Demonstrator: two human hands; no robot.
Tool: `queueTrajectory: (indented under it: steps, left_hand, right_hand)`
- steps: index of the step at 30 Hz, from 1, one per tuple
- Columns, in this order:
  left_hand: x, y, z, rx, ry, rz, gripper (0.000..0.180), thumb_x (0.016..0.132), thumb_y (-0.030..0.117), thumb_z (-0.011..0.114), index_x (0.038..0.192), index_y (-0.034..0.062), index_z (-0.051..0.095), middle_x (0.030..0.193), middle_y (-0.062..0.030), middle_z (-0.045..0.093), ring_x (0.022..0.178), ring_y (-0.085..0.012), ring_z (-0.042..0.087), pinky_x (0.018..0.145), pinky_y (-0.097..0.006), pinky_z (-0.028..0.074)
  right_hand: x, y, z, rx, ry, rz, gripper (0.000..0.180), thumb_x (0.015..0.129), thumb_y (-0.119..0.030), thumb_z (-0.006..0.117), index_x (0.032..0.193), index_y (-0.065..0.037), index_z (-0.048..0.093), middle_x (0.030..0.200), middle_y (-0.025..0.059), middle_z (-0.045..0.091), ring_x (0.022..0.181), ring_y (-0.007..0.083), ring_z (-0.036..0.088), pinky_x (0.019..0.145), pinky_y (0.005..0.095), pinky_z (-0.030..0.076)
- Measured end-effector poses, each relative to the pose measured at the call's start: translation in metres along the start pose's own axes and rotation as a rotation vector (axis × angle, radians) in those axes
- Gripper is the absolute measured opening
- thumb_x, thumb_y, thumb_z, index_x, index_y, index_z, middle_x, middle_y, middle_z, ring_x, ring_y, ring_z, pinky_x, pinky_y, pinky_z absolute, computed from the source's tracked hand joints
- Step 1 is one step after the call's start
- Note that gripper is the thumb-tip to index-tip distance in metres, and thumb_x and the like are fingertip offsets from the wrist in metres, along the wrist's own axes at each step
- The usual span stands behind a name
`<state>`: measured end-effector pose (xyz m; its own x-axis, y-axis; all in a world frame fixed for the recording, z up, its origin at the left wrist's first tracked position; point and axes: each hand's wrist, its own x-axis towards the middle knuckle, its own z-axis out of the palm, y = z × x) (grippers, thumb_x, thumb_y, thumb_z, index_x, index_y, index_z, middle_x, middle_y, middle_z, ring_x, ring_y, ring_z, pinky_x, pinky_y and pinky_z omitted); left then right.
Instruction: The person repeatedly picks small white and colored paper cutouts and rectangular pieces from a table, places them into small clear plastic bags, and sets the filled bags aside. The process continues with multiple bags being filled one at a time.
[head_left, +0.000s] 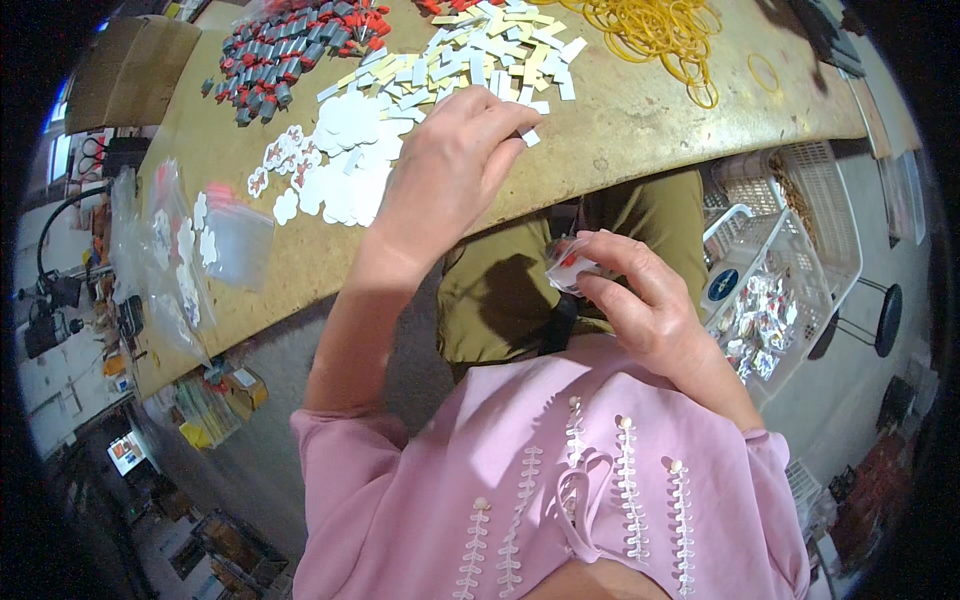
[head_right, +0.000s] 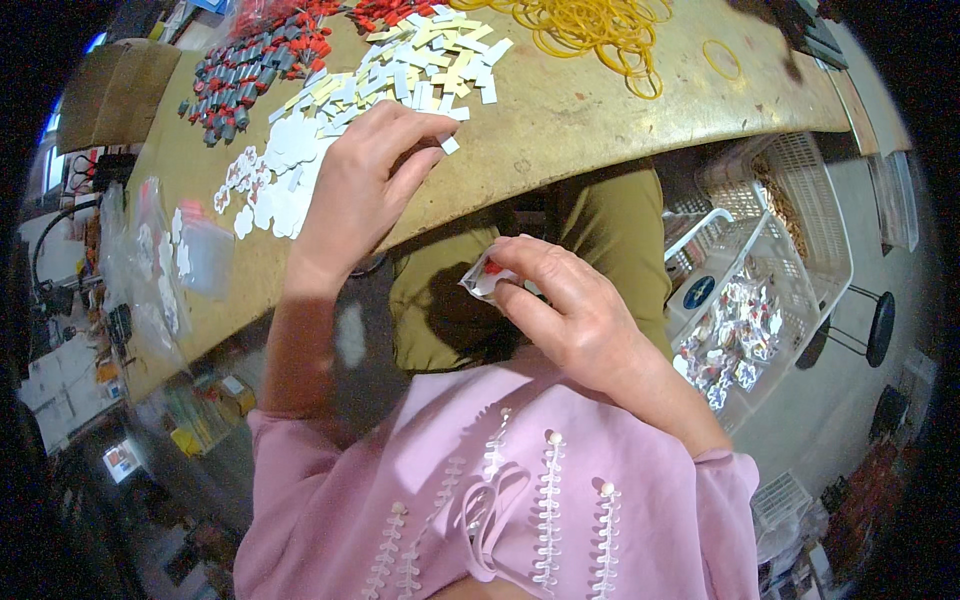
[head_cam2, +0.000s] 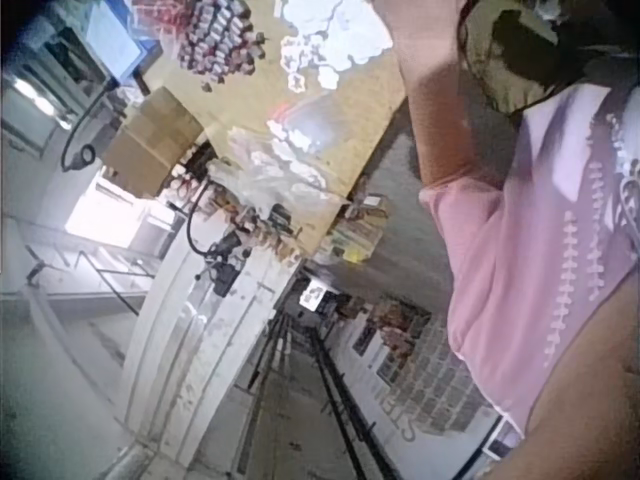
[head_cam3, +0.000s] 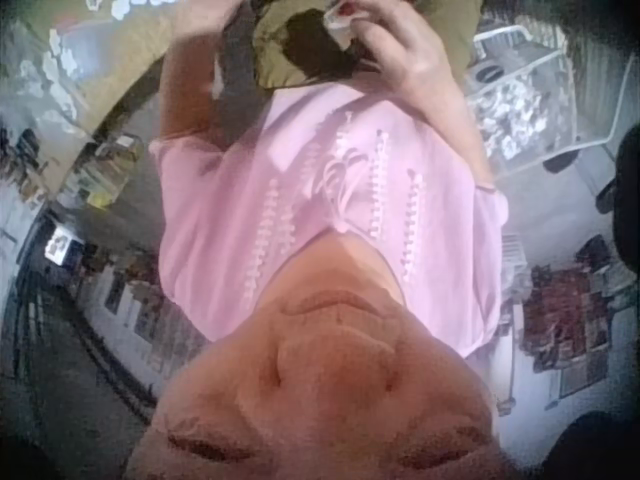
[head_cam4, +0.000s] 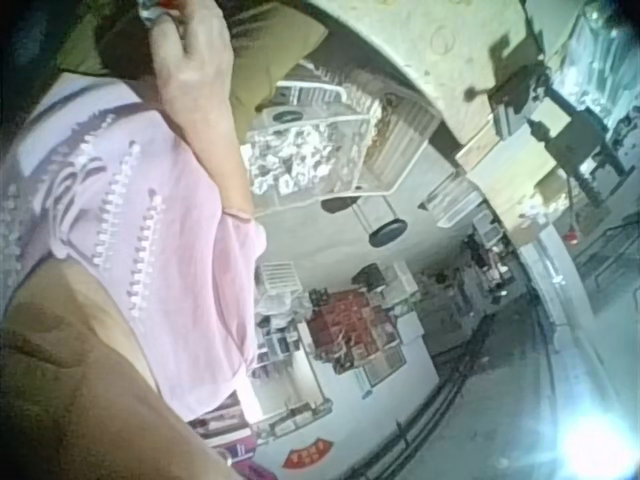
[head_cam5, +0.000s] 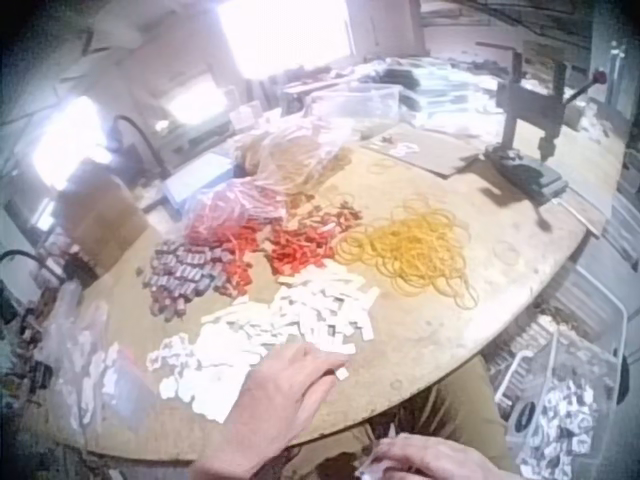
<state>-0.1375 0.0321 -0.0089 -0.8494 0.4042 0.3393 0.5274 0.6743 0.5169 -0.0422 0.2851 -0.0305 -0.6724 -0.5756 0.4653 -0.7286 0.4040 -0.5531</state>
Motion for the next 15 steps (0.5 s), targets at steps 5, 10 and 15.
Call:
queueTrajectory:
  steps: [5, 10, 15]
  left_hand:
    - [0.002, 0.006, -0.013, -0.052, -0.186, -0.178, 0.013, 0.093, 0.004, 0.077, 0.103, 0.0003, 0.069, 0.092, -0.0079, 0.066, 0.077, -0.0164, 0.064, 0.069, -0.032, 0.052]
    - [-0.003, 0.000, -0.012, -0.440, -0.094, -0.444, 0.014, 0.097, 0.003, 0.075, 0.110, 0.0025, 0.071, 0.094, -0.0029, 0.068, 0.075, -0.0085, 0.061, 0.069, -0.025, 0.053]
    - [-0.005, -0.010, -0.016, -0.637, 0.062, -0.506, 0.015, 0.096, 0.002, 0.076, 0.111, 0.0026, 0.074, 0.090, 0.0063, 0.066, 0.076, -0.0014, 0.056, 0.067, -0.020, 0.050]
  right_hand:
    - [-0.011, 0.005, -0.004, -0.009, 0.037, 0.061, 0.019, 0.084, -0.003, 0.076, 0.101, 0.004, 0.070, 0.123, 0.0219, 0.070, 0.118, 0.0395, 0.071, 0.099, 0.0470, 0.062]
    - [-0.016, 0.011, -0.003, 0.011, 0.035, 0.081, 0.020, 0.084, -0.003, 0.076, 0.102, 0.004, 0.069, 0.121, 0.0214, 0.070, 0.116, 0.0393, 0.072, 0.097, 0.0465, 0.062]
    - [-0.016, 0.014, -0.002, 0.021, 0.052, 0.077, 0.021, 0.084, -0.003, 0.076, 0.102, 0.004, 0.069, 0.121, 0.0214, 0.069, 0.115, 0.0392, 0.072, 0.096, 0.0464, 0.062]
